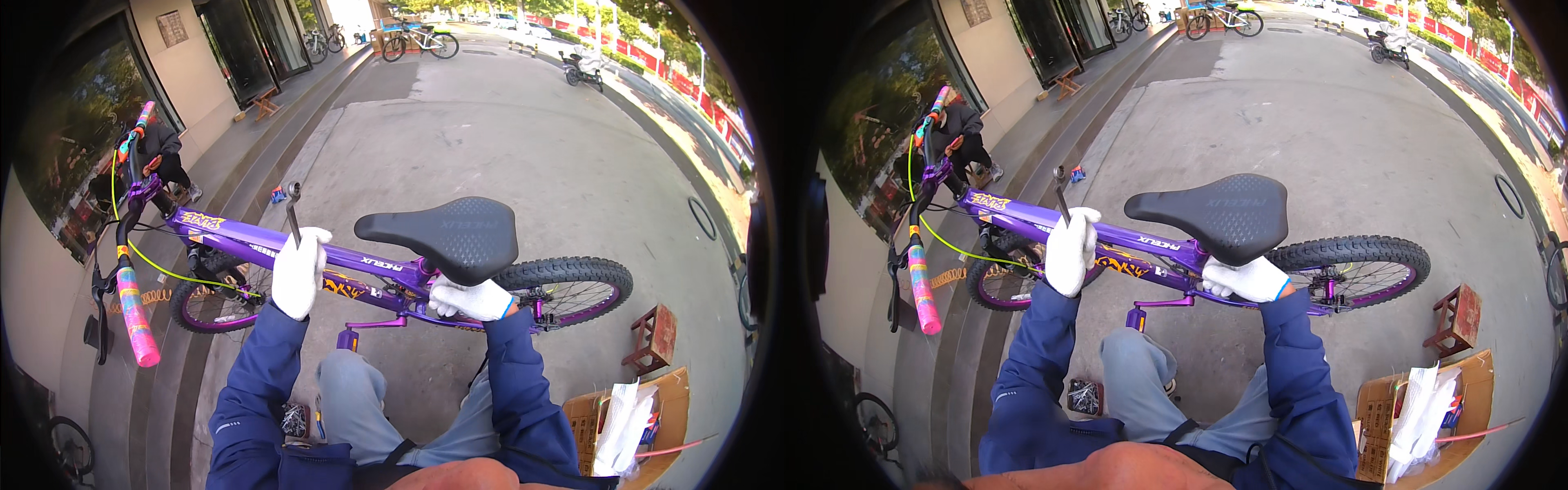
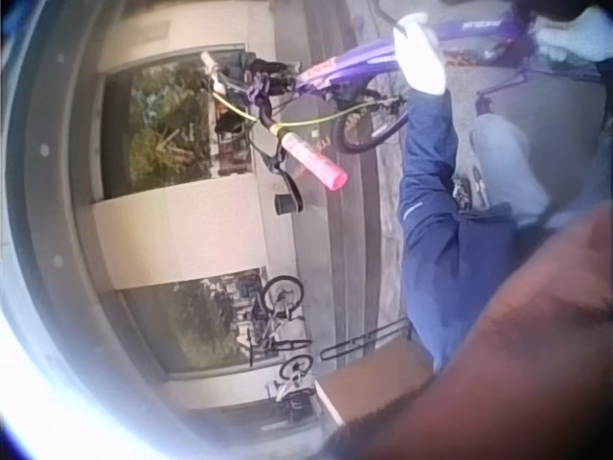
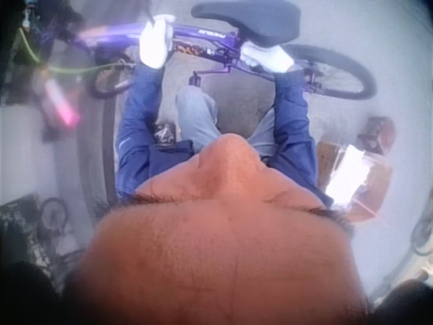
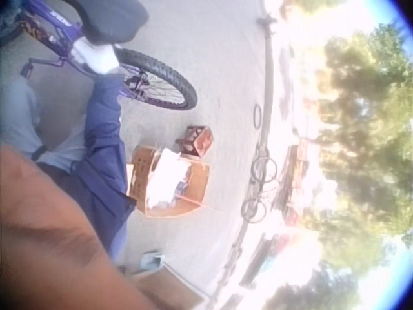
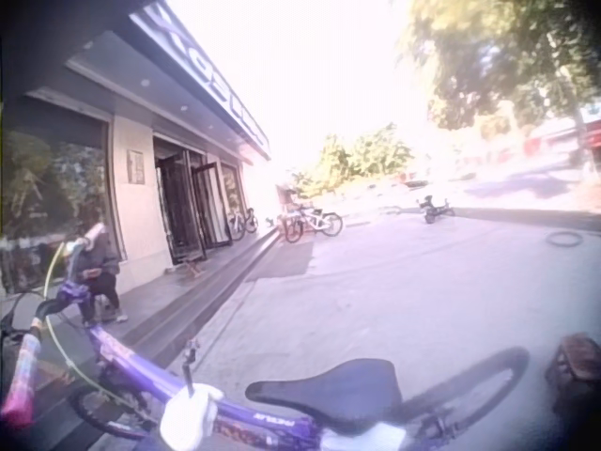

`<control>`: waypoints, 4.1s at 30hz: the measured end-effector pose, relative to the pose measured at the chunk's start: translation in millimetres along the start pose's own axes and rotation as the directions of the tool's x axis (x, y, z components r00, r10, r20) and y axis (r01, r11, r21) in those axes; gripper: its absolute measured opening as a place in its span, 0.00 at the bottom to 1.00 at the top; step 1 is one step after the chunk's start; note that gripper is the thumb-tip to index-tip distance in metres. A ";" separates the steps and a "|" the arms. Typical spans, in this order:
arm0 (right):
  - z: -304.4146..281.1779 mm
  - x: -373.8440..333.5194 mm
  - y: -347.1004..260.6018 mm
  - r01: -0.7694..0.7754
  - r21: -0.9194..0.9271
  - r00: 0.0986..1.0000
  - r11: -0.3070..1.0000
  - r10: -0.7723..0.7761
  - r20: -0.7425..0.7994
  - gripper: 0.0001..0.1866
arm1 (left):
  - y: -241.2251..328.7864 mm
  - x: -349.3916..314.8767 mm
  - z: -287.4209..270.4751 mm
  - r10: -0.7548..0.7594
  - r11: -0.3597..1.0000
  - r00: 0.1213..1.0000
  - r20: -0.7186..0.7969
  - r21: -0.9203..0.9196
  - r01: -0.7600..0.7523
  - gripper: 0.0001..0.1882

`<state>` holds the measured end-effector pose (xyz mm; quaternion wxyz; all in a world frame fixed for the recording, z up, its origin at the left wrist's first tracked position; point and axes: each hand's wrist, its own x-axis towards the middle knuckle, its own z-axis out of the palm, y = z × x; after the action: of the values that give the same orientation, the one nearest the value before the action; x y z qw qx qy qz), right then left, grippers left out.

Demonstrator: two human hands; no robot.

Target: The person assembles a purple mountain bike by attaching pedals, inserting the seat post, and mounting the saddle. They use a wrench to tighten the pedal bolts and adjust the seat height before securing the saddle in place.

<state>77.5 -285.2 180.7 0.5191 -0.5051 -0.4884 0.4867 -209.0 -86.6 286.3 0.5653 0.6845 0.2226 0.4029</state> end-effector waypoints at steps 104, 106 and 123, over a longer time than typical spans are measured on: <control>8.9 38.7 -12.2 0.534 0.639 0.836 0.553 -0.457 -0.303 0.22 | -138.3 184.6 63.8 -0.420 0.821 0.376 0.826 0.522 -0.232 0.26; 7.0 35.1 -0.5 0.537 0.316 0.823 0.782 -0.405 -0.397 0.21 | -119.7 191.3 51.7 -0.521 0.768 0.482 0.704 0.634 -0.096 0.29; -10.4 47.4 43.6 0.569 0.251 0.787 0.783 -0.430 -0.443 0.17 | 163.1 149.1 111.7 -0.764 -0.003 0.603 0.231 0.932 -0.361 0.30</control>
<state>89.6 -237.7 137.7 0.7972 -0.3277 -0.4010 0.3102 -57.9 -82.3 482.5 0.0168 0.9076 0.2926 -0.3005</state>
